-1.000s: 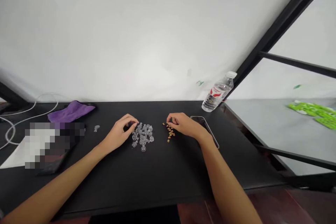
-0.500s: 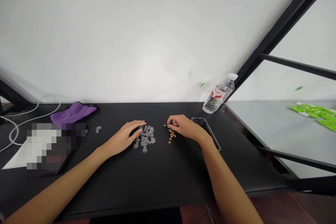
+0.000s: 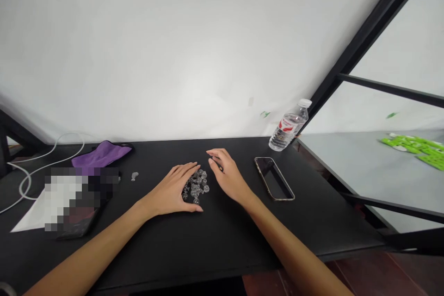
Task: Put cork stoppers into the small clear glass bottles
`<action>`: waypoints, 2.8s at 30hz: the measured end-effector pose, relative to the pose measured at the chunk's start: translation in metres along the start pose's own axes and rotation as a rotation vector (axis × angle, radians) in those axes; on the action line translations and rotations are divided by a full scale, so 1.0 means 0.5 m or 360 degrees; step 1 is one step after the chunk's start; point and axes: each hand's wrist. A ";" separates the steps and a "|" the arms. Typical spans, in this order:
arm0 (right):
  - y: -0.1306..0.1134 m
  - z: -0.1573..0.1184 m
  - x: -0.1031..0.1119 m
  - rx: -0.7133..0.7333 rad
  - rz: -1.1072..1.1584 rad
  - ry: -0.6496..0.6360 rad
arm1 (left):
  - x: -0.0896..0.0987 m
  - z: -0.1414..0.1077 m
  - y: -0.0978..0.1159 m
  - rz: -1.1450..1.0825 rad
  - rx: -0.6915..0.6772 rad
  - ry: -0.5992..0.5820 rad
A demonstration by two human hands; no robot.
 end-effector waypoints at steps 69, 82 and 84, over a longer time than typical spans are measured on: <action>0.019 -0.005 -0.133 -0.0598 0.1124 -0.0120 | -0.007 0.004 0.007 -0.0148 0.0183 0.0299; 0.007 -0.017 -0.134 -0.0634 0.1182 -0.0091 | -0.006 0.005 -0.021 -0.0429 0.0479 0.0809; 0.002 -0.022 -0.139 -0.0683 0.1221 -0.0107 | -0.008 0.005 -0.021 -0.0469 0.0501 0.0799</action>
Point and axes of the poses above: each hand's wrist, its own z-axis towards the middle knuckle, its own x-axis out of the back of the hand, y = z × x, and after that the axes turned 15 degrees about -x, right-handed
